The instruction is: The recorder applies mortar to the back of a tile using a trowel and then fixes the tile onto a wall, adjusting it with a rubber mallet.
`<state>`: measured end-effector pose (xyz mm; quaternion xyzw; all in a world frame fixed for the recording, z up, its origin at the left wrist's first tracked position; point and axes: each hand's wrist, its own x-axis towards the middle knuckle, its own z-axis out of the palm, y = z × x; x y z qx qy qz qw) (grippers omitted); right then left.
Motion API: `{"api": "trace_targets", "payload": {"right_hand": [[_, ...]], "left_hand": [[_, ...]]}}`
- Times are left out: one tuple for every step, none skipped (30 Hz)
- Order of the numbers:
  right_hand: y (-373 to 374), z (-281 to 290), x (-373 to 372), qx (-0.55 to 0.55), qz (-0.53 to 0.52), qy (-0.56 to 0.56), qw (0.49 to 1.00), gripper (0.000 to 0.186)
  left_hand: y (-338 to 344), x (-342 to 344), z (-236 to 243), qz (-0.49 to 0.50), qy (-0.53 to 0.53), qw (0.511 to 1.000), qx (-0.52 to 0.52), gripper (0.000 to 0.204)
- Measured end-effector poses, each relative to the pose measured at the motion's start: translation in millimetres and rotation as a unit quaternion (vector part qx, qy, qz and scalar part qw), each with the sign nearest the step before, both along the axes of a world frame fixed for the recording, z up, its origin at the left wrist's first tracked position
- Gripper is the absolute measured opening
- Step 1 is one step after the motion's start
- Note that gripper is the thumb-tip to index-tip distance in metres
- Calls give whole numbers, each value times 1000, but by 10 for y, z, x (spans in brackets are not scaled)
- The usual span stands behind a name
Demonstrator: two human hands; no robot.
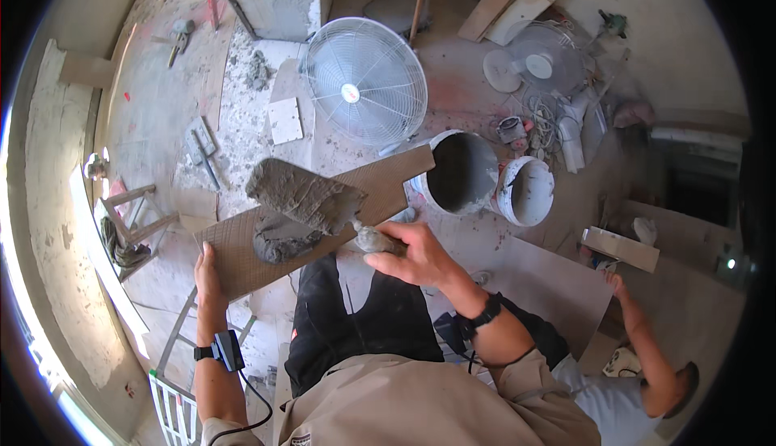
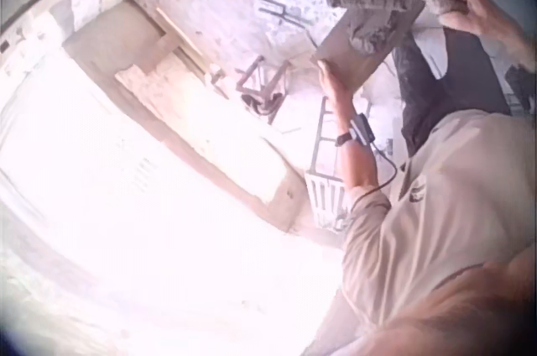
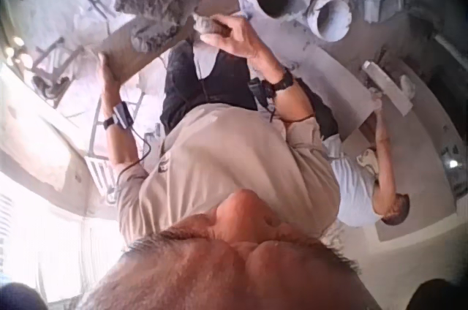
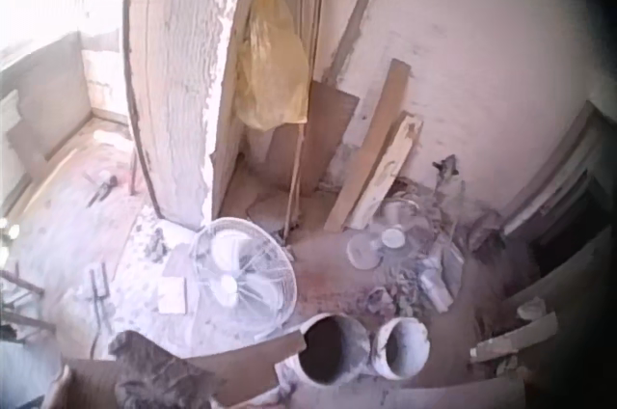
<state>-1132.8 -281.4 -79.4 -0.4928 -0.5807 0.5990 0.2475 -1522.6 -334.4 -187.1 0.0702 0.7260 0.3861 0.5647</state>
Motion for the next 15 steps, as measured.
{"api": "trace_targets", "payload": {"right_hand": [[6, 144, 1, 15, -10, -1, 1000, 37], [22, 235, -2, 52, -7, 5, 999, 33], [45, 328, -7, 45, -5, 2, 999, 33], [71, 415, -12, 76, -2, 4, 997, 32], [107, 490, -11, 108, 0, 7, 994, 31], [136, 542, -3, 114, 10, -2, 993, 30], [144, 573, -3, 111, 11, -4, 994, 30], [153, 594, -13, 117, 16, -5, 993, 30], [161, 604, -20, 123, 22, -6, 992, 30], [177, 604, -20, 130, 31, -22, 991, 29], [178, 596, -21, 129, 30, -24, 991, 29], [177, 578, -20, 139, 37, -32, 989, 29], [175, 558, -21, 149, 43, -41, 987, 28], [172, 540, -24, 149, 43, -41, 987, 28], [170, 520, -32, 163, 46, -46, 985, 29]], "left_hand": [[-14, -8, -14, 4, -2, 1000, -6, 50], [-33, -30, -29, 9, -12, 1000, 7, 48], [-24, -15, -29, 12, -25, 999, 19, 46], [-23, 10, -3, 20, -21, 999, 19, 45], [-32, 14, -2, 21, -23, 999, 14, 45], [-43, -7, -14, 21, -33, 999, 19, 45], [-57, -47, -38, 22, -42, 999, 24, 46], [-58, -113, -57, -3, -45, 999, 0, 44], [-76, -120, -93, -3, -47, 999, -1, 44], [-93, -126, -118, -12, -17, 1000, 10, 41], [-77, -105, -97, -22, 13, 999, 21, 37], [-55, -82, -78, -23, 12, 999, 20, 37], [-28, -59, -61, -19, 13, 1000, 19, 36], [-20, -44, -44, -13, 17, 1000, 19, 35], [-19, -49, -41, -14, 17, 1000, 19, 35]]}}
